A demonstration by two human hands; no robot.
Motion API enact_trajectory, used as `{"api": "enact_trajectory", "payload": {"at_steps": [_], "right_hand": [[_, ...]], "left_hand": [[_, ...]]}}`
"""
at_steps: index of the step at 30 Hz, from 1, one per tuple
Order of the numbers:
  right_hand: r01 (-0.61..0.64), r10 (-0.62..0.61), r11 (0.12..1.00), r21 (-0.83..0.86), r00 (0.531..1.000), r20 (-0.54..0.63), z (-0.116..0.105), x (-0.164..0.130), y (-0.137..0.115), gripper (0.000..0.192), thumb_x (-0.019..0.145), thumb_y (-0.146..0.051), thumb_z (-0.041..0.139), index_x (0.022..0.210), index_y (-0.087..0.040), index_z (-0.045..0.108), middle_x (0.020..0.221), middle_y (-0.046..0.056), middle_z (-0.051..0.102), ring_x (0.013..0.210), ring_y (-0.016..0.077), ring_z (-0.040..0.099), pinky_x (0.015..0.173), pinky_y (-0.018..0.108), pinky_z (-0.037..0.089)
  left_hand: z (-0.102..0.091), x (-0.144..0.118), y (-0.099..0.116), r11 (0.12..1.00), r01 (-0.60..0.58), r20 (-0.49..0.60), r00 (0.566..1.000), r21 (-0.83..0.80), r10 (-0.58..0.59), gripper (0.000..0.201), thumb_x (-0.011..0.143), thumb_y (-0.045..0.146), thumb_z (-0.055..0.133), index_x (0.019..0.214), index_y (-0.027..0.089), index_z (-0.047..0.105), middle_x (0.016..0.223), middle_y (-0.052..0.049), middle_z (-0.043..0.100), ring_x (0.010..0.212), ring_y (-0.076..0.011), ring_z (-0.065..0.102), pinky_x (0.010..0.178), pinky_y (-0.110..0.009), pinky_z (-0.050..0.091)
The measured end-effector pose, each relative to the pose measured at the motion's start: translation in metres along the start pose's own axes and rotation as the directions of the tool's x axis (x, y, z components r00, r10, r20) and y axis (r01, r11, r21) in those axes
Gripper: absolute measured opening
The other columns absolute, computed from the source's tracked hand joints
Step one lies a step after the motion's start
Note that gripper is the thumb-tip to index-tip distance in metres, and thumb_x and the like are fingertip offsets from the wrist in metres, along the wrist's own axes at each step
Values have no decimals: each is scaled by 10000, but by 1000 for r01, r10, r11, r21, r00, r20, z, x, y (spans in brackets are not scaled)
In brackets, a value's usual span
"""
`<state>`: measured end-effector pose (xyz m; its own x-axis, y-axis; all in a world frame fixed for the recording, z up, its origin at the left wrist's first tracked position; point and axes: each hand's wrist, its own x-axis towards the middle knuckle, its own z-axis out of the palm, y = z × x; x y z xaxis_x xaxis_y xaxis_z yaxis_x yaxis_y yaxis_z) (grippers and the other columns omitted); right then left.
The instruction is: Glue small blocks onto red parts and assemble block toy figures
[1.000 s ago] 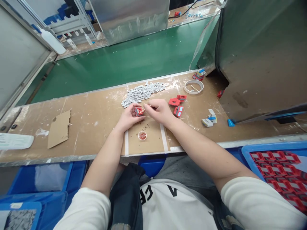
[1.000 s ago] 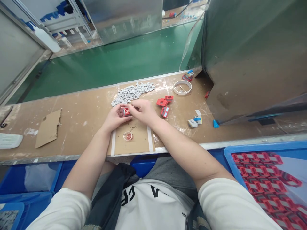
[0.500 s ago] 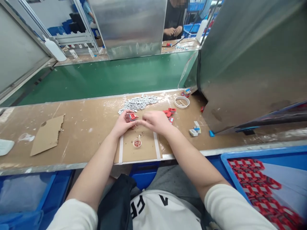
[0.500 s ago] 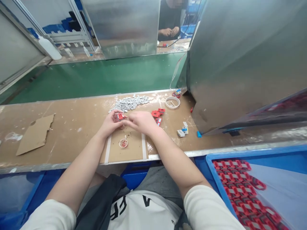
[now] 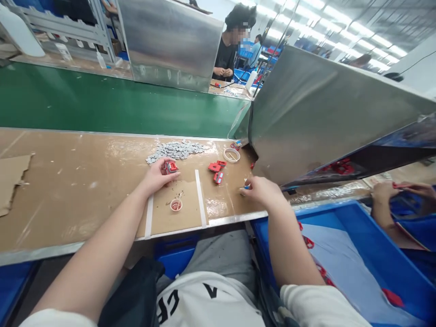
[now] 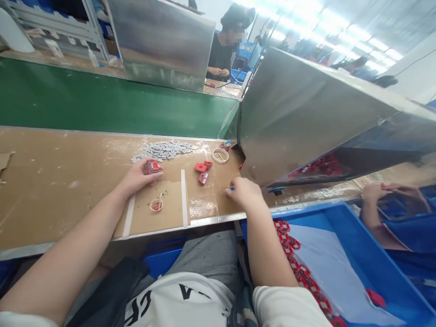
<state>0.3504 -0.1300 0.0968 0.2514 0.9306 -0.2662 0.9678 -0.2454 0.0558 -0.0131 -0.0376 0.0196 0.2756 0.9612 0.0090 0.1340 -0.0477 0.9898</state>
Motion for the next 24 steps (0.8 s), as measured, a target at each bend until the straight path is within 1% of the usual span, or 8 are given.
{"api": "enact_trajectory", "payload": {"at_steps": [4, 7, 9, 12, 15, 17, 20, 24], "right_hand": [[52, -52, 998, 28, 998, -20, 30, -3, 2, 177, 942, -344, 704, 1016, -201, 776, 1068, 117, 786, 977, 260, 707, 709, 312, 399], [280, -250, 944, 177, 953, -171, 35, -2, -3, 110, 940, -274, 696, 992, -180, 724, 1016, 96, 741, 912, 226, 676, 757, 315, 445], [481, -380, 808, 340, 867, -323, 33, 1, -16, 134, 954, -289, 685, 1043, -190, 703, 1031, 76, 708, 894, 201, 657, 795, 316, 486], [643, -438, 449, 621, 764, -474, 29, 12, -53, 236, 981, -421, 677, 1119, -229, 691, 1067, 57, 686, 872, 176, 651, 799, 318, 555], [613, -407, 64, 788, 737, -540, 25, 31, -106, 352, 948, -542, 712, 1136, -245, 697, 1066, 57, 697, 902, 185, 674, 807, 349, 625], [574, -394, -97, 813, 728, -561, 25, 43, -140, 427, 889, -592, 767, 1135, -247, 712, 1039, 58, 717, 931, 206, 688, 807, 379, 652], [528, -397, -196, 826, 728, -560, 32, 56, -176, 468, 833, -608, 815, 1106, -239, 730, 967, 50, 719, 884, 208, 690, 776, 384, 652], [470, -362, -186, 863, 783, -505, 52, 65, -189, 473, 873, -636, 739, 1090, -216, 730, 807, 3, 620, 703, 158, 608, 726, 351, 593]], "left_hand": [[0, -3, 3, 1000, -2, -23, 1000, 30, 3, 638, 692, 508, 914, 1176, 219, 614, 920, -23, 683, 588, -158, 623, 482, -263, 513], [-2, -3, 1, 998, -19, -24, 1000, 64, 20, 637, 703, 513, 906, 1192, 219, 621, 912, -26, 699, 630, -179, 648, 515, -270, 519], [-3, -2, -2, 996, -66, -47, 997, 67, 69, 632, 703, 512, 906, 1185, 209, 631, 959, -39, 723, 718, -198, 687, 598, -286, 553], [-5, -1, -6, 987, -160, -83, 983, 32, 162, 646, 705, 512, 907, 1200, 194, 641, 1065, -69, 749, 893, -229, 729, 764, -319, 590], [-6, -3, -9, 977, -213, -67, 975, -32, 211, 671, 740, 518, 896, 1262, 200, 621, 1166, -97, 754, 977, -241, 734, 798, -318, 591], [-5, -6, -11, 971, -227, -57, 973, -77, 223, 683, 757, 517, 889, 1293, 212, 596, 1190, -101, 751, 990, -241, 733, 768, -301, 588], [-4, -9, -12, 975, -200, -49, 979, -93, 196, 676, 786, 521, 868, 1315, 228, 565, 1079, -64, 741, 860, -207, 712, 662, -267, 555], [-5, -10, -12, 980, -197, -69, 978, -6, 196, 611, 814, 499, 845, 1289, 227, 574, 906, 9, 656, 694, -147, 608, 614, -246, 493]]}}
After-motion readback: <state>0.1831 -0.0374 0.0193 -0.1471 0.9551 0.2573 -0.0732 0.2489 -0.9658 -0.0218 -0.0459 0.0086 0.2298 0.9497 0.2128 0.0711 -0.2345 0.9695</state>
